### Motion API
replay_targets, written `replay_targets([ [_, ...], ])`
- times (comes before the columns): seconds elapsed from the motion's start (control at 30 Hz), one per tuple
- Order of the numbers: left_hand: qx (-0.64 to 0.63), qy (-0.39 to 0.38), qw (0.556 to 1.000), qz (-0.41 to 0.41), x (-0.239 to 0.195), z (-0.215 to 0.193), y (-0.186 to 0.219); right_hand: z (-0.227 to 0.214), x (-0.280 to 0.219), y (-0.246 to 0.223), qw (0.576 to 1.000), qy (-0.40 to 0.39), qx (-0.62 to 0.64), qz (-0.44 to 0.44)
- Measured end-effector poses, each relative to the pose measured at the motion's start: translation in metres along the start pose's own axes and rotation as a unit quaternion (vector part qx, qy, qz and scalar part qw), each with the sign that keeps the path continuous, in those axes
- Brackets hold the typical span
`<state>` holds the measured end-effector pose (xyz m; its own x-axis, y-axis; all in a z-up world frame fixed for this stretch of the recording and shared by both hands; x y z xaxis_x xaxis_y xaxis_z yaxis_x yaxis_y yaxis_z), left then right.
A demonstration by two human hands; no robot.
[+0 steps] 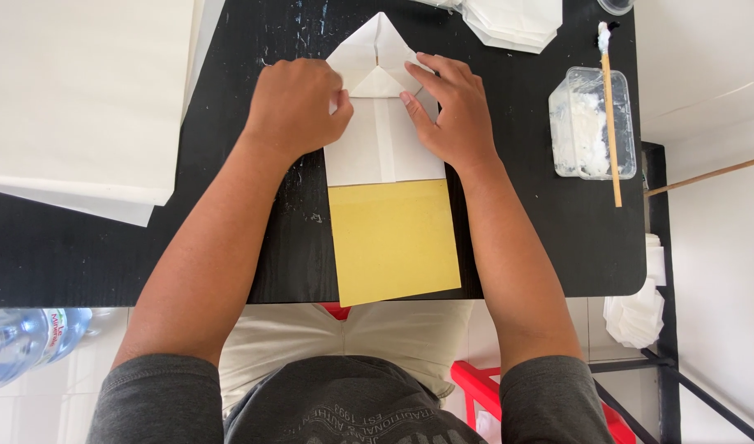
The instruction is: The person folds a white and yellow paper envelope, applies glue with a brush to the top flaps, and presses them down to secure the folds. The person then flips the envelope over and places it on the table.
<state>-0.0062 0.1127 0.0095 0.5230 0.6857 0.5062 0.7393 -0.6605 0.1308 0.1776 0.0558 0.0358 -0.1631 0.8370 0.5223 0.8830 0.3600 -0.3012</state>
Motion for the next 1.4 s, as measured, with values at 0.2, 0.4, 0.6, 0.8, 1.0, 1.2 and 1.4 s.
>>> replay_targets([
  [0.2,-0.007,-0.071,0.997,0.018,-0.008,0.013,0.018,0.024,-0.007,0.010,0.986,-0.153,0.021,0.066],
  [0.4,-0.067,-0.153,0.986,0.003,-0.010,0.023,0.021,-0.007,-0.001,0.001,1.000,-0.019,0.017,-0.005],
  [0.6,-0.107,-0.149,0.982,0.042,-0.011,0.027,0.018,0.011,-0.005,0.003,0.991,-0.123,0.038,0.026],
  [0.8,-0.149,-0.165,0.974,0.037,-0.010,0.026,0.017,0.012,-0.006,-0.001,0.985,-0.157,0.037,0.058],
  [1.0,-0.180,-0.183,0.965,0.049,-0.006,0.023,0.023,0.020,-0.008,0.008,0.988,-0.152,0.013,0.003],
  [1.2,-0.089,-0.079,0.990,0.072,-0.006,0.030,0.017,0.011,-0.007,0.012,0.991,-0.123,0.024,0.055],
  [1.4,-0.092,0.048,0.993,0.055,0.004,-0.015,0.021,0.004,-0.004,0.012,0.996,-0.077,0.021,0.048],
])
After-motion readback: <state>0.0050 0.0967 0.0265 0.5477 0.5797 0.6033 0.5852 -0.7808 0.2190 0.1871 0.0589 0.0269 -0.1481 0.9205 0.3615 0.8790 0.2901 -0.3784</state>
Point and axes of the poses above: each hand's wrist, its own x-axis towards the middle knuckle, its own z-axis out of the palm, y = z × x, the point moved 8 cm from there along x, towards the middle knuckle, and after that the axes turned 8 degrees about y, right-handed, at the moved point
